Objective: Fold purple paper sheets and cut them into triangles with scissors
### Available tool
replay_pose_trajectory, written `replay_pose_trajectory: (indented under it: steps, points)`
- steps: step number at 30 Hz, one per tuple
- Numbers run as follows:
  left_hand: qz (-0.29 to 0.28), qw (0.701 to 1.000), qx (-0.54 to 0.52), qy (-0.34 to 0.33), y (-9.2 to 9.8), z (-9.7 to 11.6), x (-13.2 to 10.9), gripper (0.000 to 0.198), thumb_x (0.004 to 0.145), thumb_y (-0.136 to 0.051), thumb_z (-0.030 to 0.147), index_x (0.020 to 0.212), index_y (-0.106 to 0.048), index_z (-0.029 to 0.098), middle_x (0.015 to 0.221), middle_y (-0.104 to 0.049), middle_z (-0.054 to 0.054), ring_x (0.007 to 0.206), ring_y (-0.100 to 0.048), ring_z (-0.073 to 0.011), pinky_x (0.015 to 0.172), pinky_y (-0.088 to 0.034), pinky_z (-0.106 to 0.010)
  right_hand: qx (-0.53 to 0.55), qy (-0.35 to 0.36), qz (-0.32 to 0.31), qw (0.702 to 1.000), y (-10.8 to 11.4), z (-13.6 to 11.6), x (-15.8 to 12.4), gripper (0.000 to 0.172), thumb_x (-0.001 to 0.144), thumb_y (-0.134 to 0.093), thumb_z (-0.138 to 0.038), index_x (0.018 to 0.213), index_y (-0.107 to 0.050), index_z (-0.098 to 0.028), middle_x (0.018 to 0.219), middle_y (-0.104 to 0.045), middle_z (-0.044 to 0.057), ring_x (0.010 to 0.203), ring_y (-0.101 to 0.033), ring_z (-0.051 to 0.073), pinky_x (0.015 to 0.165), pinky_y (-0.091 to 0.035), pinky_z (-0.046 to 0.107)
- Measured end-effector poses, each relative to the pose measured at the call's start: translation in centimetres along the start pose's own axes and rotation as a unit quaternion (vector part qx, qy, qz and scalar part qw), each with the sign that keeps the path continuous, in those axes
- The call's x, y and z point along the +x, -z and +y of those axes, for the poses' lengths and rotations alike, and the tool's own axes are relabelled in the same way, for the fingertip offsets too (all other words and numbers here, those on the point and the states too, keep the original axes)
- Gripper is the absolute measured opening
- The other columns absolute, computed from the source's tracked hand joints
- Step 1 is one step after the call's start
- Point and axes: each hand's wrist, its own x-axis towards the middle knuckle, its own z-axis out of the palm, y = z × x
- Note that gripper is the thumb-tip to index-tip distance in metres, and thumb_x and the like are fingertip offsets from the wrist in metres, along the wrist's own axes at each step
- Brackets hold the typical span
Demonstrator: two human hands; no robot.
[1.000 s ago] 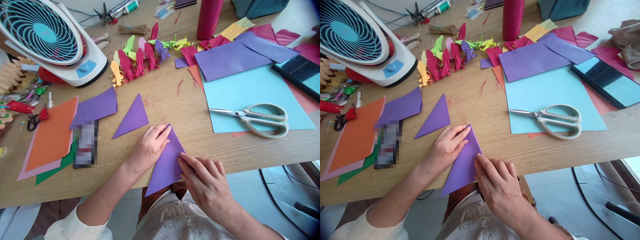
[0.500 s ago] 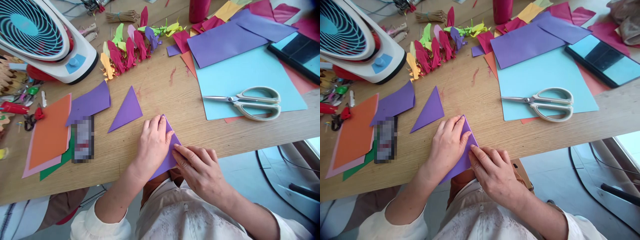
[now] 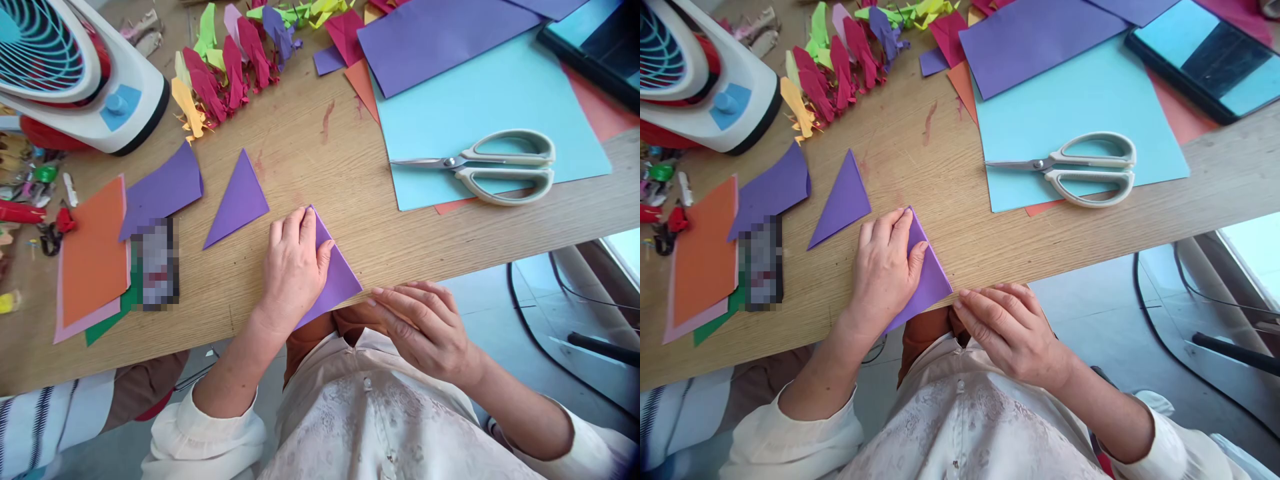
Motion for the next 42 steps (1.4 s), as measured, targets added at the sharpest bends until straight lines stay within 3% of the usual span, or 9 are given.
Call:
replay_pose_trajectory:
  steps: [6,13,19,22,27,35,42]
  points:
    - [0.001,1.0,0.006,-0.007,0.1,-0.1,0.0,0.048,0.103,-0.044,0.039,0.139,-0.051,0.007,0.136,-0.059,-0.02,0.119,-0.057,-0.0335,0.103,-0.046,-0.047,-0.039,-0.022,-0.024,0.999,-0.2,0.2,0.7,0.048,0.098,-0.061,-0.024,0.146,-0.054,-0.029,0.125,-0.073,0.004,0.103,-0.063,0.019,0.09,-0.045,0.039]
    - [-0.034,0.999,0.004,-0.005,0.6,0.1,0.2,0.051,0.103,-0.042,0.039,0.139,-0.049,0.003,0.137,-0.057,-0.024,0.12,-0.054,-0.036,0.104,-0.044,-0.052,-0.044,-0.006,-0.008,0.999,-0.3,0.2,1.3,0.041,0.094,-0.067,-0.021,0.135,-0.062,-0.024,0.121,-0.074,0.005,0.1,-0.06,0.019,0.085,-0.043,0.038]
    - [-0.029,1.0,0.007,-0.006,0.6,0.2,0.3,0.051,0.101,-0.046,0.039,0.139,-0.05,0.005,0.136,-0.057,-0.022,0.12,-0.055,-0.0363,0.104,-0.045,-0.052,-0.059,0.01,-0.012,0.998,0.0,0.2,1.6,0.035,0.094,-0.068,-0.021,0.129,-0.066,-0.02,0.118,-0.075,0.006,0.097,-0.061,0.019,0.084,-0.044,0.038]
    - [-0.051,0.999,0.014,0.008,0.8,0.6,0.3,0.061,0.1,-0.048,0.045,0.141,-0.048,0.0,0.137,-0.055,-0.026,0.121,-0.053,-0.0385,0.105,-0.043,-0.053,-0.053,0.011,-0.002,0.999,-0.1,0.4,1.7,0.036,0.093,-0.069,-0.02,0.129,-0.066,-0.022,0.118,-0.075,0.005,0.097,-0.061,0.019,0.081,-0.044,0.037]
    - [-0.089,0.995,0.017,0.034,1.2,1.1,0.2,0.074,0.098,-0.046,0.054,0.146,-0.043,-0.002,0.144,-0.049,-0.028,0.128,-0.046,-0.0417,0.108,-0.04,-0.056,-0.032,0.024,0.017,0.999,-0.3,0.4,1.9,0.04,0.088,-0.075,-0.019,0.127,-0.067,-0.012,0.113,-0.075,0.009,0.093,-0.06,0.02,0.078,-0.044,0.038]
    - [-0.093,0.995,0.008,0.024,1.1,0.9,0.0,0.08,0.097,-0.043,0.06,0.148,-0.039,-0.001,0.146,-0.046,-0.028,0.129,-0.044,-0.0423,0.11,-0.038,-0.056,-0.05,0.024,0.021,0.998,-0.5,0.6,2.1,0.033,0.088,-0.076,-0.021,0.121,-0.071,-0.019,0.112,-0.076,0.005,0.089,-0.059,0.018,0.075,-0.041,0.037]
    - [-0.103,0.995,-0.008,0.015,1.3,0.8,-0.2,0.095,0.092,-0.045,0.071,0.15,-0.035,-0.003,0.146,-0.044,-0.03,0.131,-0.042,-0.0427,0.112,-0.036,-0.058,-0.015,0.022,0.02,0.999,-0.3,0.7,2.2,0.036,0.091,-0.073,-0.02,0.125,-0.068,-0.012,0.107,-0.076,0.009,0.091,-0.058,0.02,0.074,-0.041,0.037]
